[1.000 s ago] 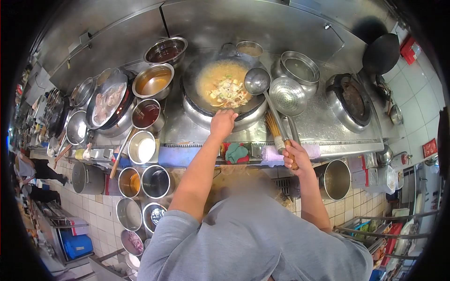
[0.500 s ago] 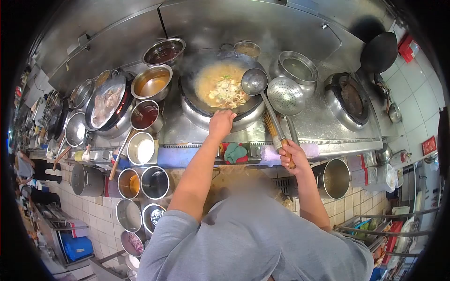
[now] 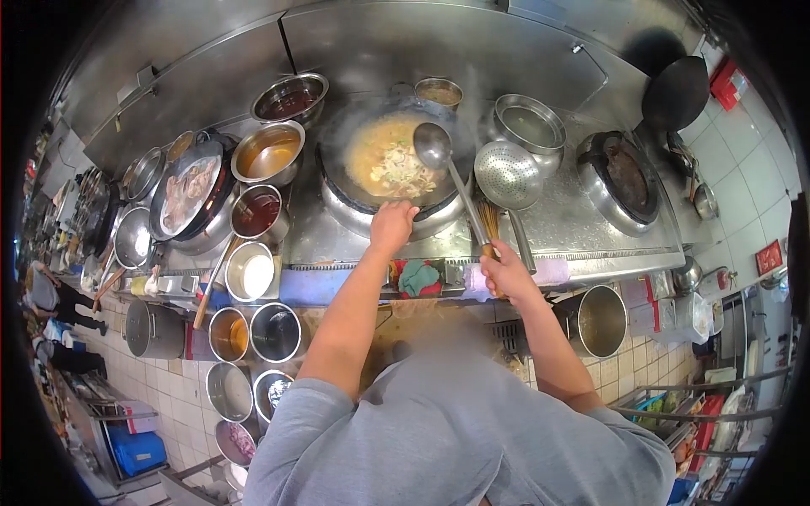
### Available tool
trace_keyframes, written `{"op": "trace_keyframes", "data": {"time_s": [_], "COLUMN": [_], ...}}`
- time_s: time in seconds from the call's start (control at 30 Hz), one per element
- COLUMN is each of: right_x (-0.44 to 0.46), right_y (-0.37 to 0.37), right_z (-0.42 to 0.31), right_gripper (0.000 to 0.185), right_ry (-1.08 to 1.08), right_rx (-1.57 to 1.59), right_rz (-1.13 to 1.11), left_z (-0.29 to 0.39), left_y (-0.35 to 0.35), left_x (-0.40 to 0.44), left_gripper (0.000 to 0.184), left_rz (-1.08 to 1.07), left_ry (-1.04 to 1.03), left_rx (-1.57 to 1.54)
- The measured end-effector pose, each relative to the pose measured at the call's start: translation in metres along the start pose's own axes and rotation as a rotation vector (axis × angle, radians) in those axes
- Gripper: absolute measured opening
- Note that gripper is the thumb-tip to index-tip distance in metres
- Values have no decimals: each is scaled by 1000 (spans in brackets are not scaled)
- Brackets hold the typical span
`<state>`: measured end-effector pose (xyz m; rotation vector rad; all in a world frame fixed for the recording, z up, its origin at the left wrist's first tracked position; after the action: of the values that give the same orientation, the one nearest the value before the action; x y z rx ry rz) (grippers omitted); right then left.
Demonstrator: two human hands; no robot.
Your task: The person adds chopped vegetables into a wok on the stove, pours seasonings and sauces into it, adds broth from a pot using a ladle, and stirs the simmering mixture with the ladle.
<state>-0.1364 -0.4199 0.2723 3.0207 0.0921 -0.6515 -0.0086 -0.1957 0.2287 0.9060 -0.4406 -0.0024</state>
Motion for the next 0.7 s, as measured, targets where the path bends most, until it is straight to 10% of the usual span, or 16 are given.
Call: {"op": "trace_keyframes", "data": {"time_s": [0.7], "right_x": [48], "right_y": [-4], "right_z": [-28], "right_gripper": [57], "right_ry": [108], "right_rx": [-18], "right_rz": [7], "left_z": [-4], "left_y": [-3], "left_x": [0], "left_gripper": [25], "left_rz": [38], "left_ry": [-28], "left_rx": [-26]}}
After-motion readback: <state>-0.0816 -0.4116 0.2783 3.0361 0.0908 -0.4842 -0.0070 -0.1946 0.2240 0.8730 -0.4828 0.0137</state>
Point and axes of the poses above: each hand's wrist, its own x-axis towards the middle knuckle, its own y-axis out of the back of the hand, z = x × y, the point moved 4 cm from there along x, towards the middle knuckle, and after that the axes turned 4 degrees about -x, right-handed, at the moved point
